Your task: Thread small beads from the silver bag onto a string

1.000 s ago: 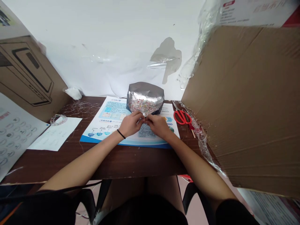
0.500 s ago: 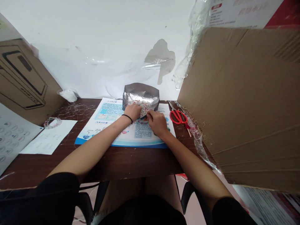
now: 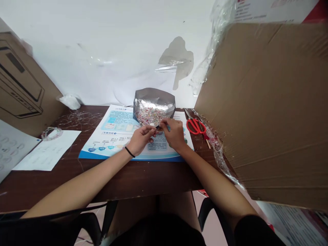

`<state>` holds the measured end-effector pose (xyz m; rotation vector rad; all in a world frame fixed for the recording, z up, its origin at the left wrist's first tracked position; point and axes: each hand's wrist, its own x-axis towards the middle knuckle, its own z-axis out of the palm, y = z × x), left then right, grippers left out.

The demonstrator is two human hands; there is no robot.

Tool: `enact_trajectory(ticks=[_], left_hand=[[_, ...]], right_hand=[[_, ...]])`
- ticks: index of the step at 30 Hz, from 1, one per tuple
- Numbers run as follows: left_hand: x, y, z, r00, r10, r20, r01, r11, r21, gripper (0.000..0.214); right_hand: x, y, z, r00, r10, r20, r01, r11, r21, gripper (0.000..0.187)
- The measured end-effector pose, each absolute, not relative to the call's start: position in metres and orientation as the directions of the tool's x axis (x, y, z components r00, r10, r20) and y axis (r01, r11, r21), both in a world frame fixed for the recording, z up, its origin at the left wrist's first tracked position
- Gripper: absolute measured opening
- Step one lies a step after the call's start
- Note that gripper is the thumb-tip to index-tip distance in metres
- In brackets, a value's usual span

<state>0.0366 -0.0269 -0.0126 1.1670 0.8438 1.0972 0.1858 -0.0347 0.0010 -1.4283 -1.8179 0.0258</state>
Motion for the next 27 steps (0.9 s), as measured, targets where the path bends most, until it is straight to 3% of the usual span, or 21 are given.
enact_trajectory(ticks=[6, 15, 27], left_hand=[[0.0383, -0.0217, -0.0179, 0.302, 0.952, -0.054, -0.274, 0.14, 0.951, 0.021], [0.038, -0.0211, -0.0207, 0.328, 0.943, -0.048, -0.274, 0.144, 0.951, 0.023], [0.0375, -0.0221, -0.0179, 0.361, 0.932, -0.036, -0.308, 0.156, 0.939, 0.025]], right_hand=[[0.1829, -0.0379, -0.001, -0.092, 0.796, 0.598, 0.843, 0.382, -0.379, 0.024], [0.1822, -0.0405, -0.0009, -0.175, 0.811, 0.558, 0.878, 0.385, -0.285, 0.026], [0.1824, -0.0398, -0.006, -0.228, 0.729, 0.646, 0.863, 0.459, -0.213, 0.02]])
